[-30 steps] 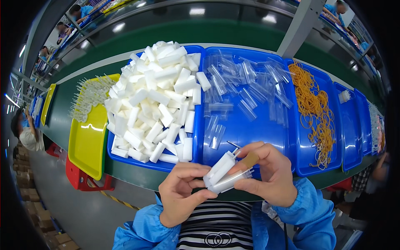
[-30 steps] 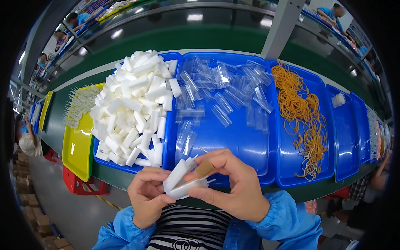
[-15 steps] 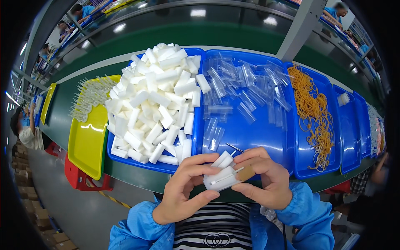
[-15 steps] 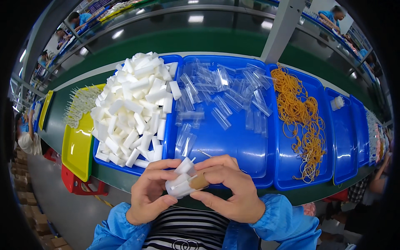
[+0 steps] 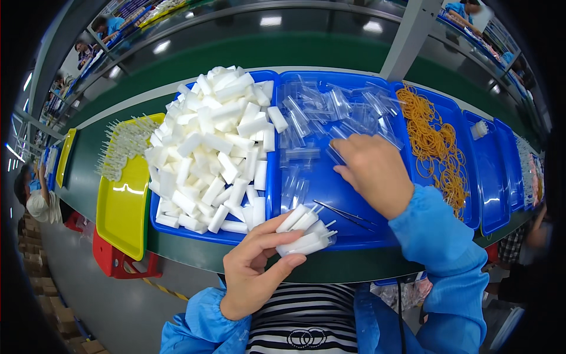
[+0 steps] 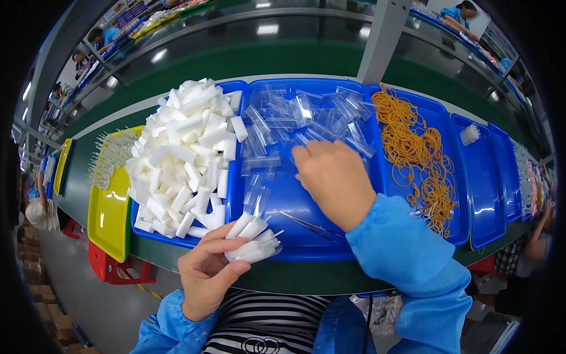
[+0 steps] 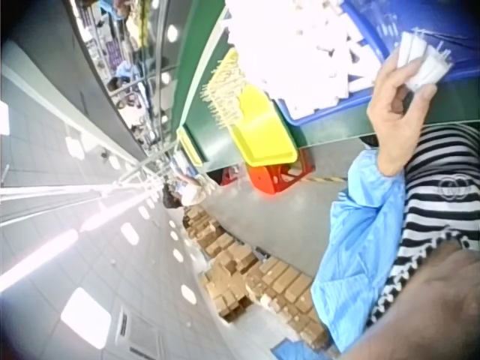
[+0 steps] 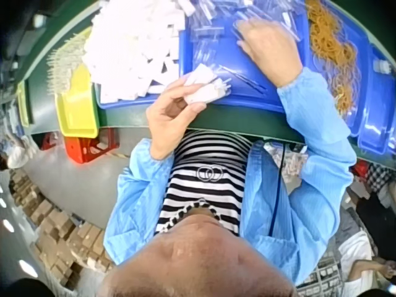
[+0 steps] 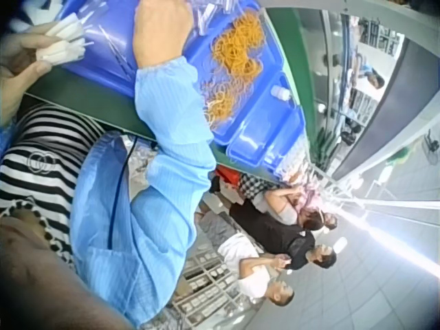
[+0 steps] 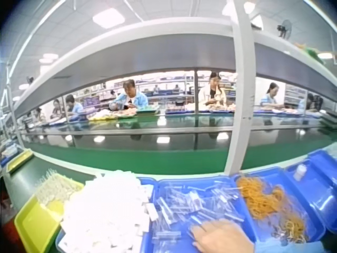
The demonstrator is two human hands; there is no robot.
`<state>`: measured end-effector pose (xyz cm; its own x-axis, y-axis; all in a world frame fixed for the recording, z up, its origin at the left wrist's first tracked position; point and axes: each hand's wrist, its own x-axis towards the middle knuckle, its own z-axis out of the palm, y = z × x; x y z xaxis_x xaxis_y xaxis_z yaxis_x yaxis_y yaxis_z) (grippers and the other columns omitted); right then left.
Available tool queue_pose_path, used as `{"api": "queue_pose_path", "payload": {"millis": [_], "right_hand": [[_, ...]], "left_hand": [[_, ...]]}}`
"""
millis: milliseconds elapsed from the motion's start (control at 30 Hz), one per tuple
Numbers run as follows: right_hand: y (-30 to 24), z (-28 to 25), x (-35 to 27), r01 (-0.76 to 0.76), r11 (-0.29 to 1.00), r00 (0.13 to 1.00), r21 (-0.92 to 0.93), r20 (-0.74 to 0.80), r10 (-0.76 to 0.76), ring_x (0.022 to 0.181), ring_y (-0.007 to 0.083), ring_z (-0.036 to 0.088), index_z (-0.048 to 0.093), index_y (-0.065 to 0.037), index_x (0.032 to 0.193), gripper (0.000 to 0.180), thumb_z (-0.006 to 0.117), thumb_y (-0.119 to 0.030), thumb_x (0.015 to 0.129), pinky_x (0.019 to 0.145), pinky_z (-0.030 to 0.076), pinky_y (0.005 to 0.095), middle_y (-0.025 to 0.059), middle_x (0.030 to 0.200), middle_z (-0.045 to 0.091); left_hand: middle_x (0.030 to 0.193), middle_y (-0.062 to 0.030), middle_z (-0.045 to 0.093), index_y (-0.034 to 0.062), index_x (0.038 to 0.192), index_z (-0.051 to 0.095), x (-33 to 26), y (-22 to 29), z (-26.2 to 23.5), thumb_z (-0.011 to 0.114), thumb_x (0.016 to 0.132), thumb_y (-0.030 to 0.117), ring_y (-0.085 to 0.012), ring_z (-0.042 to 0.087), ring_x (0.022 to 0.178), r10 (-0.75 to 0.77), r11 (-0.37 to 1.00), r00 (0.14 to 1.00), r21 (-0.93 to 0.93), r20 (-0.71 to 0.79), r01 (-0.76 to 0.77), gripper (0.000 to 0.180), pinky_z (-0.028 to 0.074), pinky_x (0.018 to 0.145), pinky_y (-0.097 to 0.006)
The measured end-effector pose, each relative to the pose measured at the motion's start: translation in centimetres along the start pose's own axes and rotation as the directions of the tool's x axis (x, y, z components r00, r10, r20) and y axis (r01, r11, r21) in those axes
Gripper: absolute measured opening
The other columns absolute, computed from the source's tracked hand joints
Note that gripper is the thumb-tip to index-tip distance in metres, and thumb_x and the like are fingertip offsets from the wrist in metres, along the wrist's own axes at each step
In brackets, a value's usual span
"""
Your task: The person assembles small white cylindrical objects by inserting them into clear plastic tubes and securing them with rubber bands. The person uses a metal tool to adjust the components within the tubes. The assembled units are placed into a yellow tray.
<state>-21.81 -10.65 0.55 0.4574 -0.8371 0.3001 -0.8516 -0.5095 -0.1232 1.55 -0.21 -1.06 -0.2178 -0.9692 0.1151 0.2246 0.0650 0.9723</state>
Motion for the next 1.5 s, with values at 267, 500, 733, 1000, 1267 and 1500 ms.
{"api": "queue_pose_path", "payload": {"millis": [267,500,733,1000,1267,1500], "right_hand": [[-1.3,-3.3,-0.8,-0.337,0.583,0.937,0.739,0.201,0.285,0.090,0.0180,0.065,0.059,-0.001,0.102,0.028,0.074,-0.002,0.078,0.079,0.053,0.0295,0.0118,0.098,0.064],[-5.6,-3.5,-4.1,-0.236,0.008,0.904,0.972,0.217,0.368,0.089,0.0118,0.064,0.055,-0.001,0.101,0.036,0.082,0.000,0.077,0.081,0.052,0.0256,0.0086,0.097,0.066],[-5.5,-2.2,-3.7,-0.248,0.107,0.901,0.963,0.188,0.391,0.086,0.0121,0.063,0.056,-0.002,0.095,0.032,0.083,-0.005,0.078,0.077,0.050,0.0262,0.0084,0.089,0.067],[-5.0,-2.0,-3.4,-0.263,-0.028,0.886,0.964,0.253,0.388,0.088,0.0137,0.066,0.056,-0.001,0.094,0.029,0.081,-0.008,0.082,0.081,0.052,0.0269,0.0100,0.093,0.068],[-5.2,-1.4,-4.0,-0.271,0.093,0.938,0.958,0.241,0.248,0.089,0.0141,0.065,0.056,-0.003,0.093,0.032,0.084,-0.009,0.078,0.083,0.051,0.0297,0.0087,0.091,0.068],[-5.2,-0.6,-4.2,-0.209,0.149,0.962,0.967,0.176,0.208,0.095,0.0192,0.065,0.056,-0.005,0.090,0.036,0.088,-0.010,0.073,0.087,0.050,0.0336,0.0090,0.091,0.069]], "left_hand": [[0.137,-0.0240,0.052,-0.0065,0.117,0.065,-0.6,0.3,-0.4,0.070,0.083,-0.011,-0.0296,0.058,0.123,-0.003,1.000,0.999,-0.018,-0.042,0.002,0.034,0.052,0.101,-0.040],[0.136,-0.0254,0.053,-0.0072,0.114,0.065,-0.4,0.1,0.0,0.070,0.084,-0.010,-0.0299,0.059,0.121,-0.012,0.999,0.998,-0.040,-0.068,0.009,0.030,0.052,0.101,-0.040],[0.136,-0.0261,0.053,-0.0076,0.114,0.065,-0.5,0.1,0.3,0.069,0.085,-0.011,-0.0302,0.059,0.121,0.001,1.000,0.997,0.003,-0.075,-0.001,0.030,0.051,0.101,-0.039],[0.137,-0.0270,0.052,-0.0084,0.113,0.065,-0.9,-0.2,0.0,0.069,0.085,-0.010,-0.0307,0.058,0.122,-0.006,1.000,0.994,0.014,-0.108,0.008,0.028,0.051,0.101,-0.040],[0.136,-0.0274,0.052,-0.0089,0.114,0.064,-0.8,-0.3,0.1,0.068,0.086,-0.011,-0.0315,0.058,0.122,0.005,1.000,0.996,0.004,-0.092,-0.005,0.029,0.051,0.101,-0.040],[0.136,-0.0267,0.053,-0.0088,0.114,0.065,-1.2,-0.4,0.1,0.068,0.086,-0.010,-0.0304,0.059,0.121,-0.003,1.000,0.989,0.017,-0.149,0.006,0.028,0.052,0.100,-0.038]]}}
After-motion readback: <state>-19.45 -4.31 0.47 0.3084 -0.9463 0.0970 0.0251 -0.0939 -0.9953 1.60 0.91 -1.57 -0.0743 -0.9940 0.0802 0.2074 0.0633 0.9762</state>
